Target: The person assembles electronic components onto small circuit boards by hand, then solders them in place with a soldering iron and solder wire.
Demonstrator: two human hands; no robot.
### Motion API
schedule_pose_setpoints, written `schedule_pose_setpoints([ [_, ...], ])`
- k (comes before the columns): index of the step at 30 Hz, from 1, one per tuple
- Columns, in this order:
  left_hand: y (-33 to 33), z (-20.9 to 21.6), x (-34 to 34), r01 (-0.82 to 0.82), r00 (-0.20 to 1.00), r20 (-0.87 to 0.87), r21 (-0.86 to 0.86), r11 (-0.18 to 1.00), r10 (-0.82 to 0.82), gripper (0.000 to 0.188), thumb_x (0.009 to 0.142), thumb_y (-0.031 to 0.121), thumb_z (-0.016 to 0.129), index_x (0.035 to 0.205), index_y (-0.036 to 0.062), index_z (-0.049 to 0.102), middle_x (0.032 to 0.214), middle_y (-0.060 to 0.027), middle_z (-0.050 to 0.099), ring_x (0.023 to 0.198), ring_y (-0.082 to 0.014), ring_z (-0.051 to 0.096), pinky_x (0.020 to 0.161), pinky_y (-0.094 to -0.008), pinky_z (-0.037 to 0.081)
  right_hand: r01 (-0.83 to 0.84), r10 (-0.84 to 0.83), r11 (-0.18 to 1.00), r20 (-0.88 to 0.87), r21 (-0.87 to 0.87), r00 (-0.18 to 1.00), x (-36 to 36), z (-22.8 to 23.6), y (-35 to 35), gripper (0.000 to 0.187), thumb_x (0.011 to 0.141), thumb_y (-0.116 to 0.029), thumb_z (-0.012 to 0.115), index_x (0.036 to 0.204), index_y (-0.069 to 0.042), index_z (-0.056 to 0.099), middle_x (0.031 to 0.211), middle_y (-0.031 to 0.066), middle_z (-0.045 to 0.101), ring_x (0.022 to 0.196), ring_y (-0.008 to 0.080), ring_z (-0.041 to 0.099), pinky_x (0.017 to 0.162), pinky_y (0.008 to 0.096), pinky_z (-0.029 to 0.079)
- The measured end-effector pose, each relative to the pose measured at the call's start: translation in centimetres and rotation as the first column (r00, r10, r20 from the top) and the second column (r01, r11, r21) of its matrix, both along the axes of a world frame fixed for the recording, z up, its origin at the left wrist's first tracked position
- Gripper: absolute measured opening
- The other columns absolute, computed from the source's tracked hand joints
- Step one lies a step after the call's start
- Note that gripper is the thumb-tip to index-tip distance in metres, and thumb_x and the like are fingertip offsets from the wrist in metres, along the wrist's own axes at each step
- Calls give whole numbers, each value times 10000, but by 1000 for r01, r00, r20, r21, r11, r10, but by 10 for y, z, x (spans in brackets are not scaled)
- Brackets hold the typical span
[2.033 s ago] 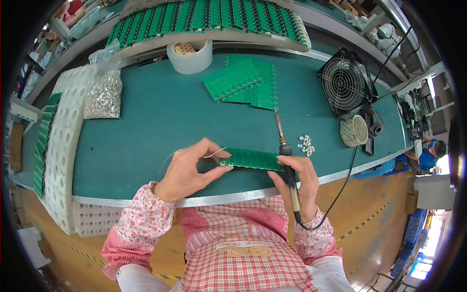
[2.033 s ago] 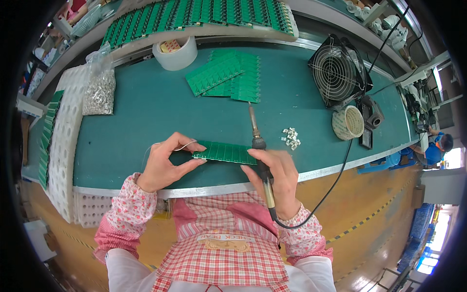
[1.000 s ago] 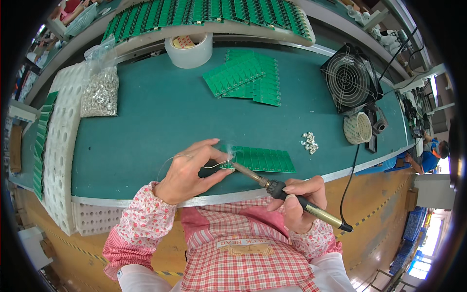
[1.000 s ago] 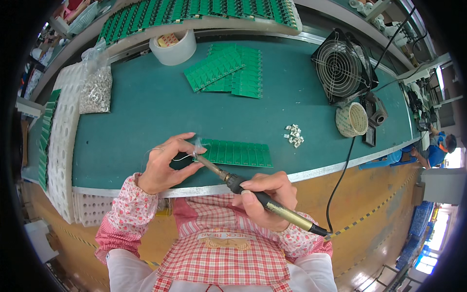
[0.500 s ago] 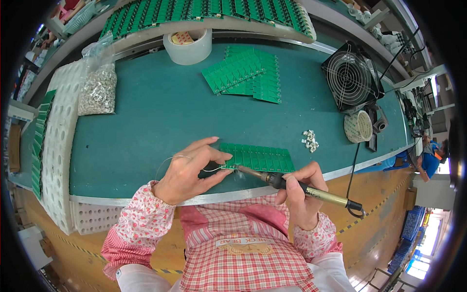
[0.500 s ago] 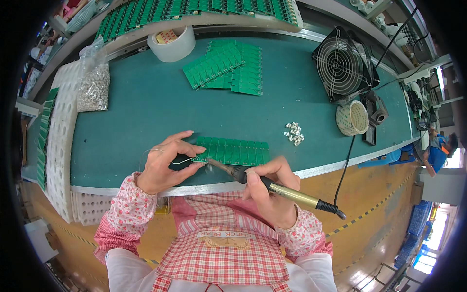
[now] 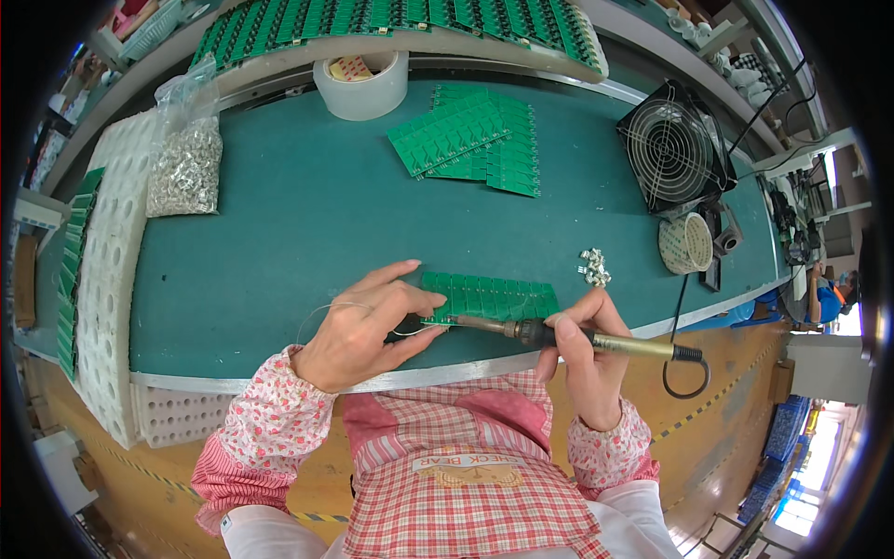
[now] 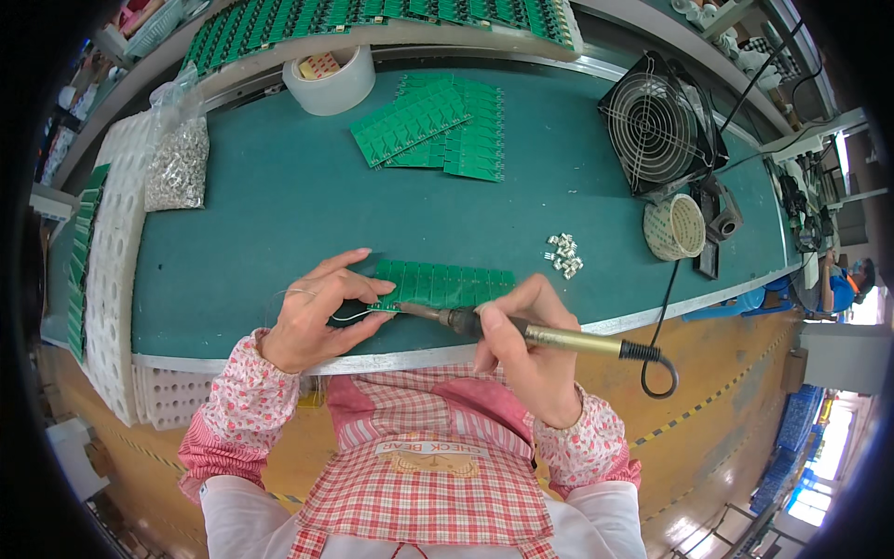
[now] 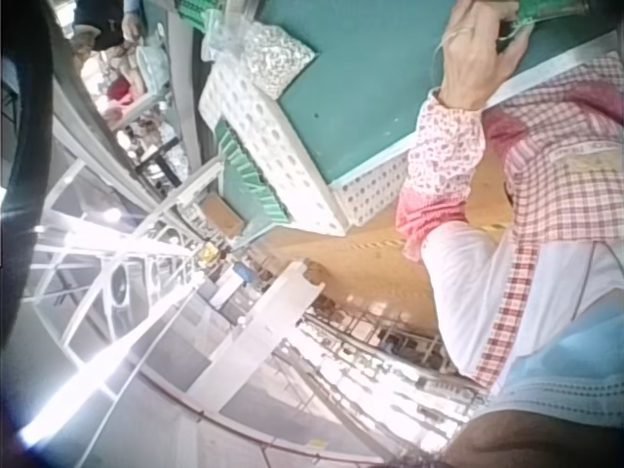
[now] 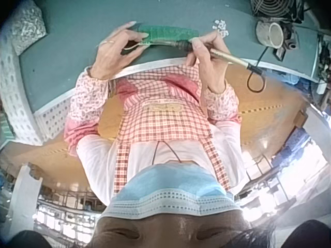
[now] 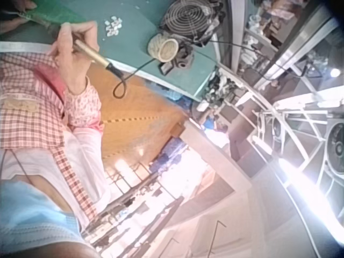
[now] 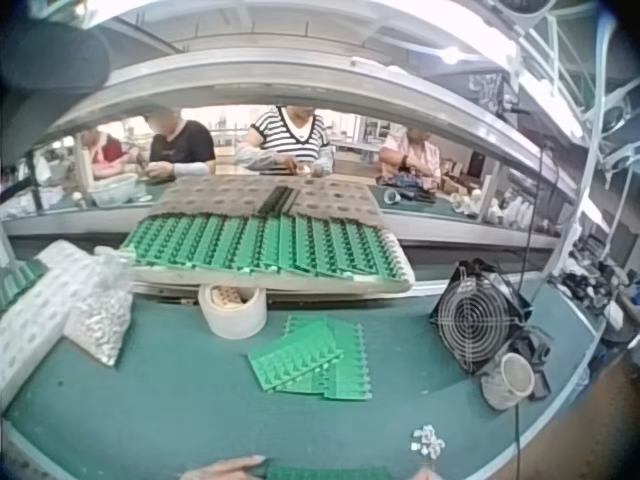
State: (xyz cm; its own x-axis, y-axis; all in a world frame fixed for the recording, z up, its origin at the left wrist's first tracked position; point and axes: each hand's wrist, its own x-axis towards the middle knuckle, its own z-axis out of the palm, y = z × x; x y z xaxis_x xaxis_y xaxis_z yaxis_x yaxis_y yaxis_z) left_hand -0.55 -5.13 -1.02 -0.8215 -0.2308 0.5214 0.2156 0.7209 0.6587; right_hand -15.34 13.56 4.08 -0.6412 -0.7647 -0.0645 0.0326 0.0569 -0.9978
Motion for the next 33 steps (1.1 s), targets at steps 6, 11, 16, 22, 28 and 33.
schedule_pose_setpoints([
  [6,1,-3,1,-5,1000,-5,-42,999,4,267,700,28,755,866,27,546,852,-75,669,691,-216,640,935,-449,484,-22,19,999,-102,-26,995,10,1,4,153,914,-107,549,871,5,455,606,79,592,495,109,596,424,227,453],
  [11,2,-2,2,3,1000,-14,-107,994,-4,274,701,36,753,880,31,546,843,-74,663,678,-213,631,932,-444,487,24,-24,1000,13,19,1000,7,1,3,169,922,-125,545,871,-4,439,589,77,578,471,120,580,429,231,460],
  [16,2,-3,2,4,1000,-13,-128,992,-6,281,698,36,752,888,32,545,845,-75,659,673,-208,627,935,-442,487,55,-54,999,81,-1,995,8,-5,5,165,930,-133,534,890,-6,437,610,94,573,459,133,567,436,242,469],
  [22,1,-3,1,6,1000,-16,-134,991,-8,289,693,33,753,893,31,544,841,-70,656,658,-200,617,936,-446,488,134,-138,976,-10,-173,990,5,-15,15,125,928,-101,519,932,8,457,726,129,597,493,133,583,458,253,489],
  [28,3,0,0,-1,1000,-13,-132,991,0,263,695,27,752,867,28,553,827,-66,654,643,-197,614,928,-449,492,73,-120,993,-790,-95,601,-23,-34,27,275,789,-10,679,1038,-7,561,817,122,608,640,177,590,559,271,468],
  [33,1,2,-1,-44,999,-5,-35,998,44,258,690,-27,747,831,40,542,831,-88,681,822,-203,680,937,-446,478,137,-95,990,-839,-25,536,-26,-39,30,445,681,-16,782,1080,-31,587,947,126,608,754,211,581,624,298,470],
])
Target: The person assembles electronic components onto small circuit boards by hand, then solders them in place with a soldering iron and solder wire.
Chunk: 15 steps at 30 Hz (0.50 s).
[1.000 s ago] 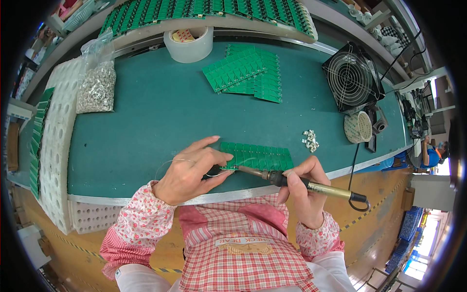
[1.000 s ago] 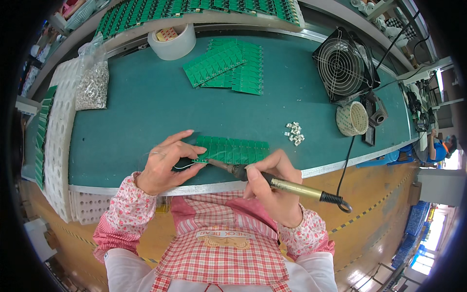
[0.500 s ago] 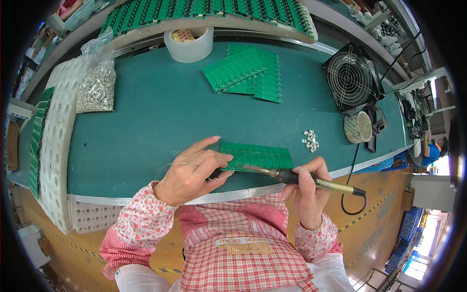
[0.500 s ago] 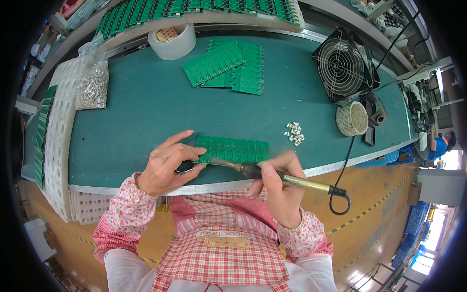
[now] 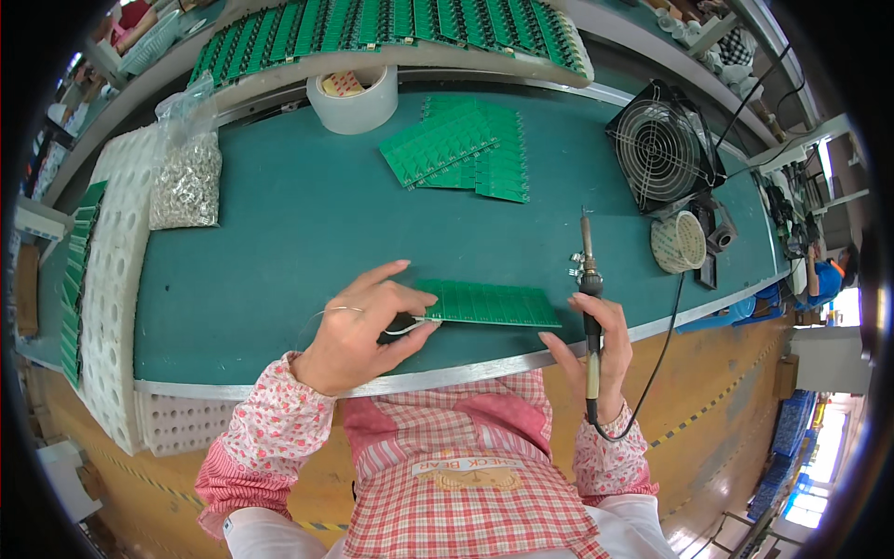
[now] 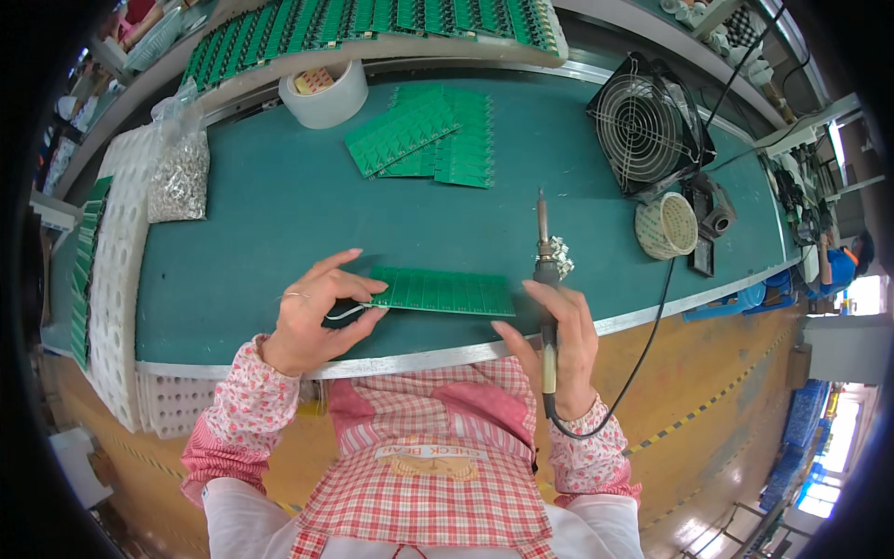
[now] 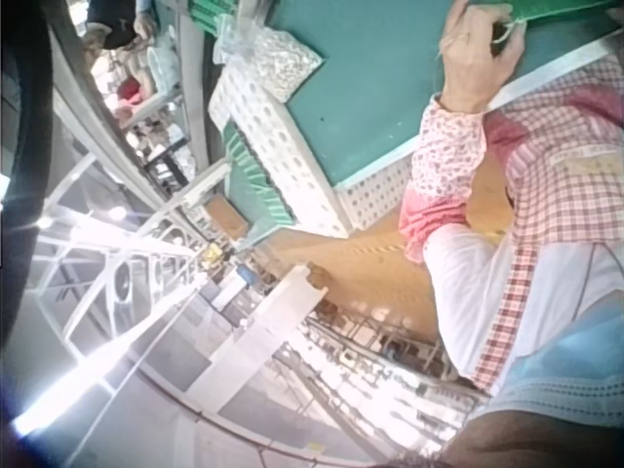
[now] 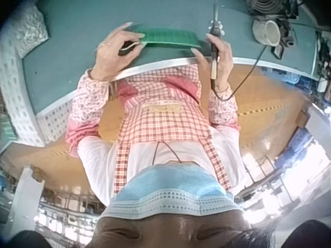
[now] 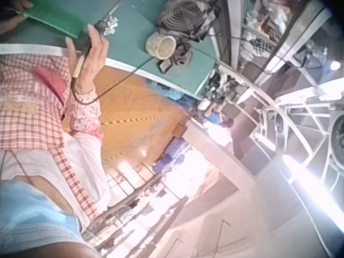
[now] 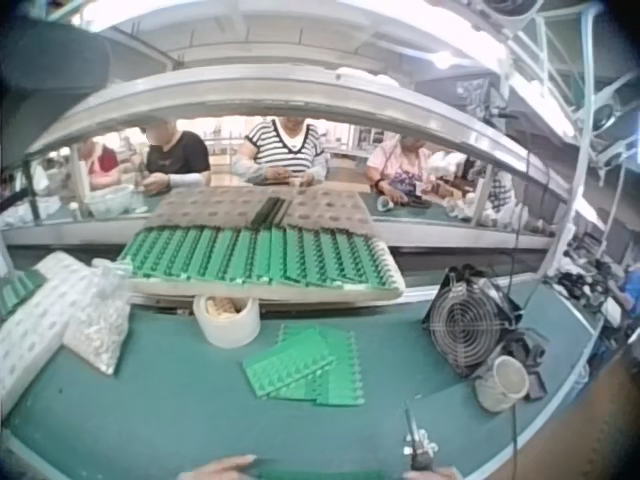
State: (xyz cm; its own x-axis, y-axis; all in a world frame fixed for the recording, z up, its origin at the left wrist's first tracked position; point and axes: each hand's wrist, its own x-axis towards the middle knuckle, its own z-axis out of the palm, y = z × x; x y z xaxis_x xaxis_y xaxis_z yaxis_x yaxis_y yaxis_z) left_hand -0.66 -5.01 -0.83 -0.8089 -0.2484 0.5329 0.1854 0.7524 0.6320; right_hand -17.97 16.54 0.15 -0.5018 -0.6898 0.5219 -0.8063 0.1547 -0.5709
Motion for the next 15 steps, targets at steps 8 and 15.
schedule_pose_setpoints([
  [8,-1,13,-6,-167,972,224,449,878,70,284,726,-10,740,932,19,547,898,-74,685,766,-121,640,772,-265,521,54,-34,995,225,-86,974,5,-8,-9,350,737,68,711,1052,-33,599,874,110,621,737,179,641,654,265,495],
  [15,3,19,-25,-235,931,365,564,792,17,249,767,14,725,936,4,542,932,-88,669,649,-51,563,588,-200,484,109,-57,983,317,-148,947,0,-12,-14,336,754,50,701,1061,-46,601,820,89,618,734,169,635,652,265,489],
])
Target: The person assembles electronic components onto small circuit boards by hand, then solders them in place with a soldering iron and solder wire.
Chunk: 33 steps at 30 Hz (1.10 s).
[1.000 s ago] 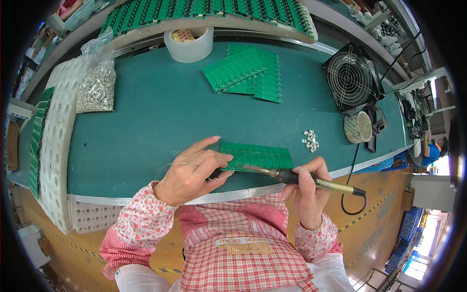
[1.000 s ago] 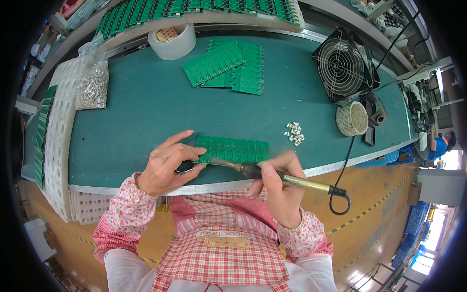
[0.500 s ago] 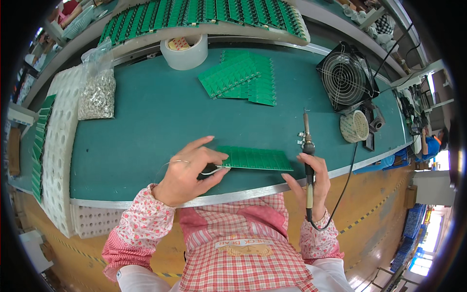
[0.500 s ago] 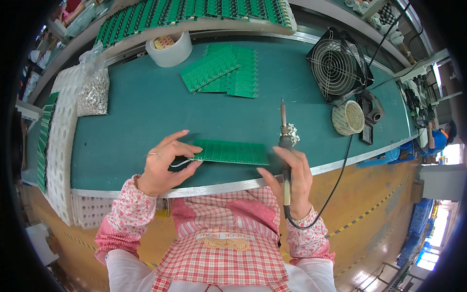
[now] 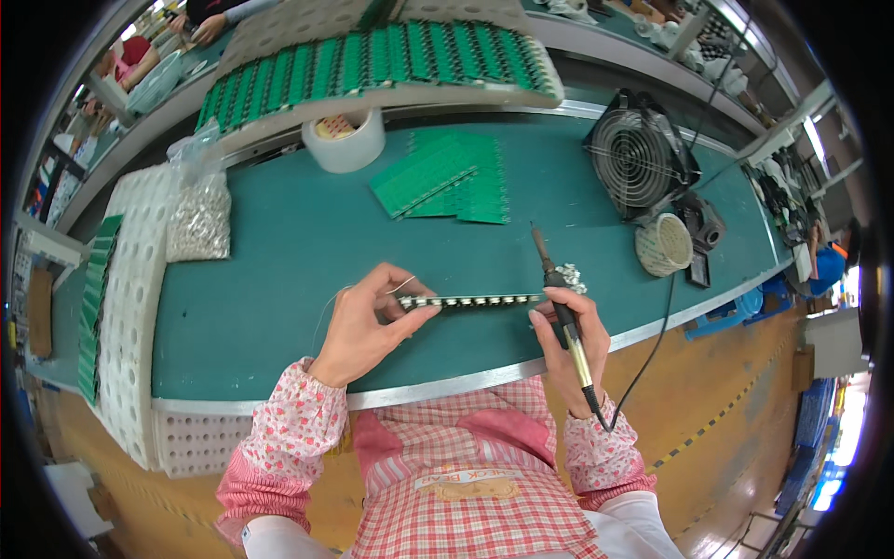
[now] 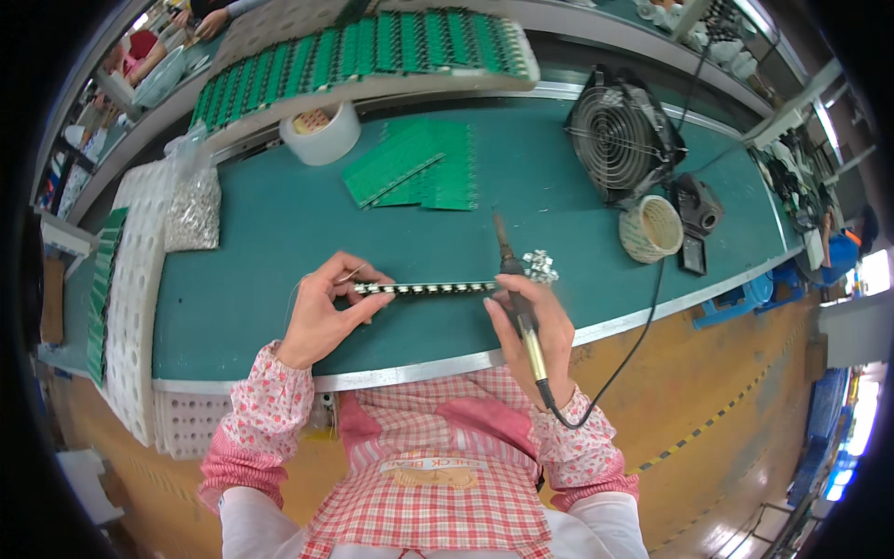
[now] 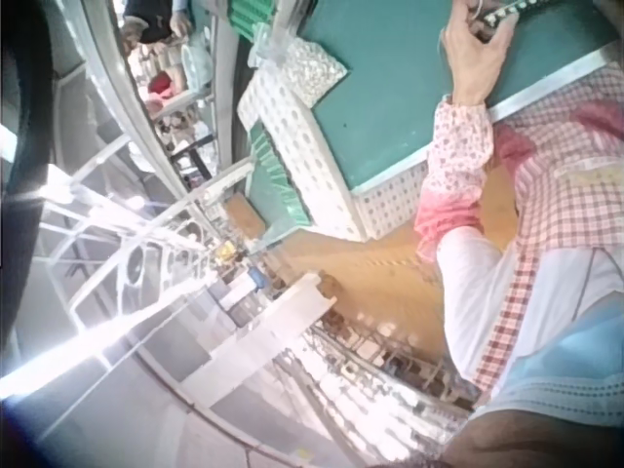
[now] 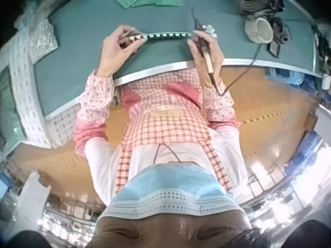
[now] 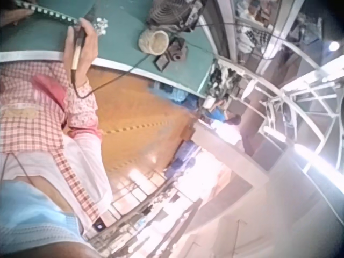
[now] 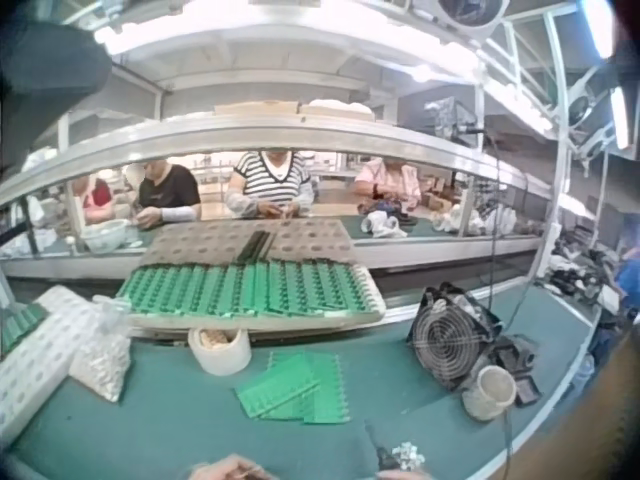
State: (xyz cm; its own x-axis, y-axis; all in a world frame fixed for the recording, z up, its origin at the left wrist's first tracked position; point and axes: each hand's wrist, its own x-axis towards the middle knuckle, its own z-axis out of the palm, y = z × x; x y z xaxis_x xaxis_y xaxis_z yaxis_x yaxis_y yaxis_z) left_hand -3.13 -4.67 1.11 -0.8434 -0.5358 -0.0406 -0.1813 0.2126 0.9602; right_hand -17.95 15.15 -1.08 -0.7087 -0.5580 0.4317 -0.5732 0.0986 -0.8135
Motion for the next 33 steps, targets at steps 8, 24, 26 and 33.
schedule_pose_setpoints([
  [8,-7,-3,-2,-70,997,26,170,983,67,178,792,-9,680,895,-4,534,767,-27,586,578,-57,523,472,-191,415,262,-283,954,-148,-148,948,-34,19,60,180,853,-16,584,1032,-1,603,814,97,619,736,169,646,654,265,489],
  [24,-42,16,10,10,949,276,-508,861,152,294,751,101,741,934,-13,542,717,-24,615,485,-63,501,461,-235,392,527,-377,827,503,-195,778,-234,18,130,323,911,-229,593,1159,-39,509,976,102,651,760,133,618,604,256,530],
  [26,-32,21,16,-64,942,224,-616,786,252,296,747,104,741,948,-2,552,761,-35,617,515,-104,513,498,-265,404,456,-197,843,622,-287,758,-231,14,128,363,897,-213,615,1196,-37,508,1081,115,629,868,142,611,672,270,532],
  [33,34,28,3,-136,984,-50,-839,527,173,296,719,63,721,984,54,590,858,-58,609,738,-245,566,671,-355,423,429,-296,888,513,-163,806,-111,18,107,280,941,-223,542,1146,-34,517,794,11,579,580,37,506,507,201,423],
])
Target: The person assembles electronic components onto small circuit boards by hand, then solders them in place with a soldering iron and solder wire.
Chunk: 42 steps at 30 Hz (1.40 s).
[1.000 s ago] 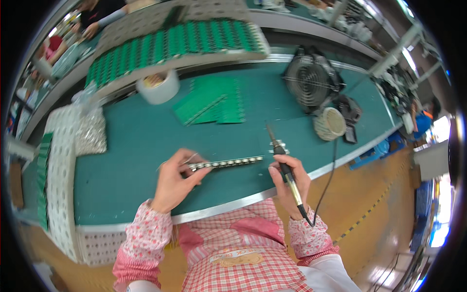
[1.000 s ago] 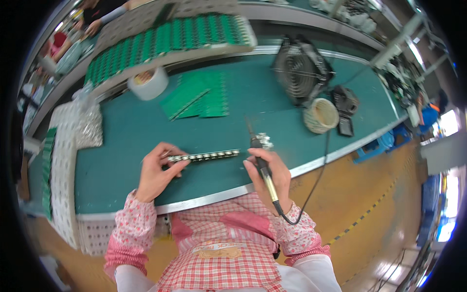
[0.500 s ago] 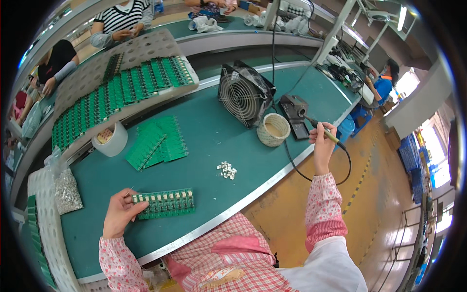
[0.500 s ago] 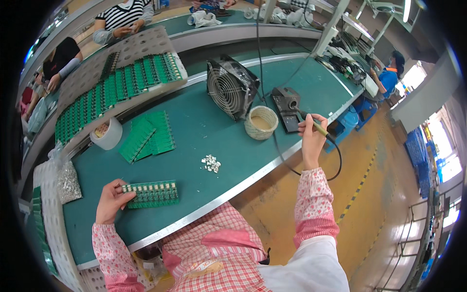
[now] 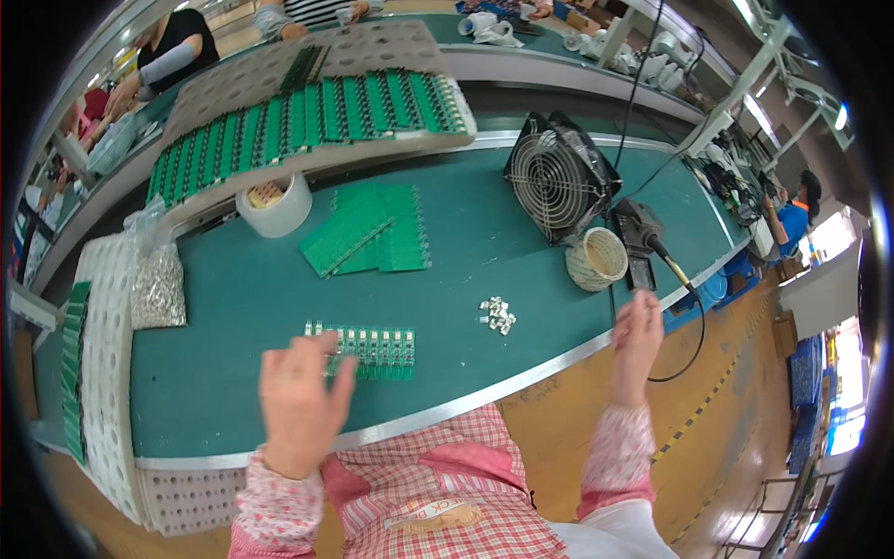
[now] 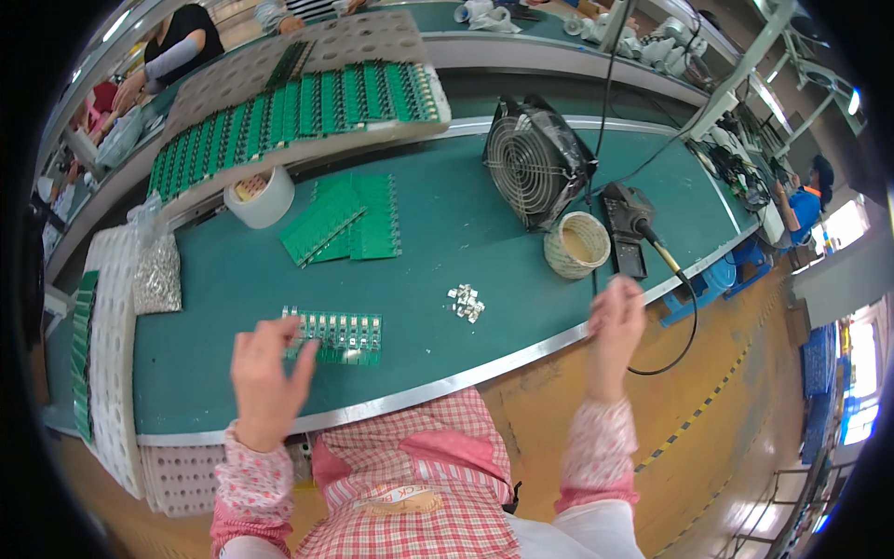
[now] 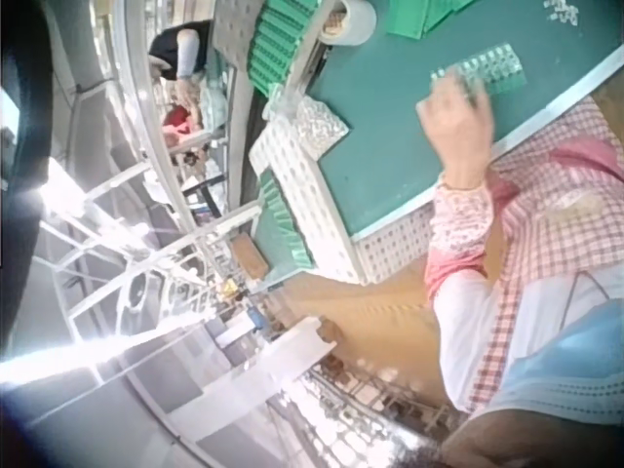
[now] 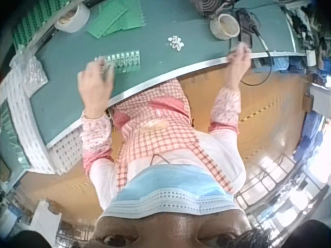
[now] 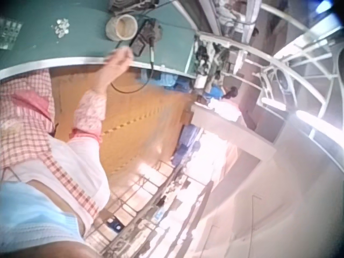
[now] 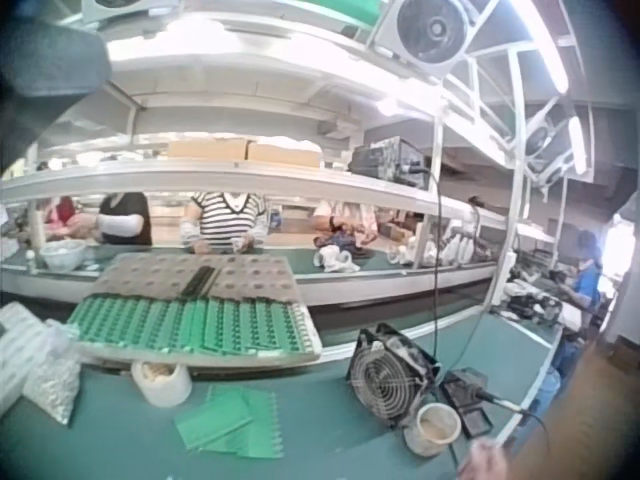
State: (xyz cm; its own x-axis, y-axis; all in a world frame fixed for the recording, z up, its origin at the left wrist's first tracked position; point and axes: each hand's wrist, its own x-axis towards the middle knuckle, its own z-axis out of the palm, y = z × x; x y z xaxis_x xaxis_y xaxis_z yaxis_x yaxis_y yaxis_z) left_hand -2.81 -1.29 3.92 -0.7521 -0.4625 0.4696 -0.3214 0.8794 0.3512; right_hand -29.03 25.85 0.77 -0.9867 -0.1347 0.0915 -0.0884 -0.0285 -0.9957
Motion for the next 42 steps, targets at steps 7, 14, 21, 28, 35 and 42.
schedule_pose_setpoints([
  [7,69,-15,-26,428,902,48,17,904,-428,364,742,86,627,1086,-9,555,814,-50,568,791,-164,566,778,-358,391,-680,740,669,-176,299,650,129,7,-76,62,861,-81,617,857,-30,581,685,49,546,570,105,489,506,252,398],
  [14,46,-35,26,275,957,37,205,939,-289,189,775,144,684,866,53,545,708,-47,546,672,-193,535,713,-376,371,-638,634,767,67,75,770,113,-11,-90,89,855,-94,643,861,-36,575,753,51,561,579,121,487,524,243,399],
  [21,-15,-34,35,-335,933,51,489,805,357,221,857,224,620,789,29,540,736,-88,547,686,-269,535,703,-385,390,-213,748,618,-482,757,457,110,-9,-140,519,668,-309,792,1051,-46,560,1032,89,530,883,245,536,734,358,421],
  [28,-39,-40,10,-241,967,39,458,856,252,323,757,171,754,950,-10,567,943,-98,598,846,-219,593,728,-341,476,-221,678,657,-437,721,591,122,-19,-137,620,630,-345,814,1072,-30,515,1028,109,548,970,270,526,783,376,382],
  [35,-14,-30,-29,378,841,-400,916,133,366,227,826,57,685,996,17,540,924,-38,633,840,-96,596,779,-240,465,-173,621,707,-486,686,615,112,-18,-128,582,660,-403,780,1063,-57,543,981,80,550,904,250,527,760,365,375],
  [42,-28,-28,-47,409,880,-376,911,-60,289,312,833,68,678,1111,6,549,980,-46,638,884,-124,604,823,-271,472,93,552,658,-563,747,616,49,-20,-108,207,732,-153,723,904,-95,624,928,54,565,865,246,518,742,369,380],
])
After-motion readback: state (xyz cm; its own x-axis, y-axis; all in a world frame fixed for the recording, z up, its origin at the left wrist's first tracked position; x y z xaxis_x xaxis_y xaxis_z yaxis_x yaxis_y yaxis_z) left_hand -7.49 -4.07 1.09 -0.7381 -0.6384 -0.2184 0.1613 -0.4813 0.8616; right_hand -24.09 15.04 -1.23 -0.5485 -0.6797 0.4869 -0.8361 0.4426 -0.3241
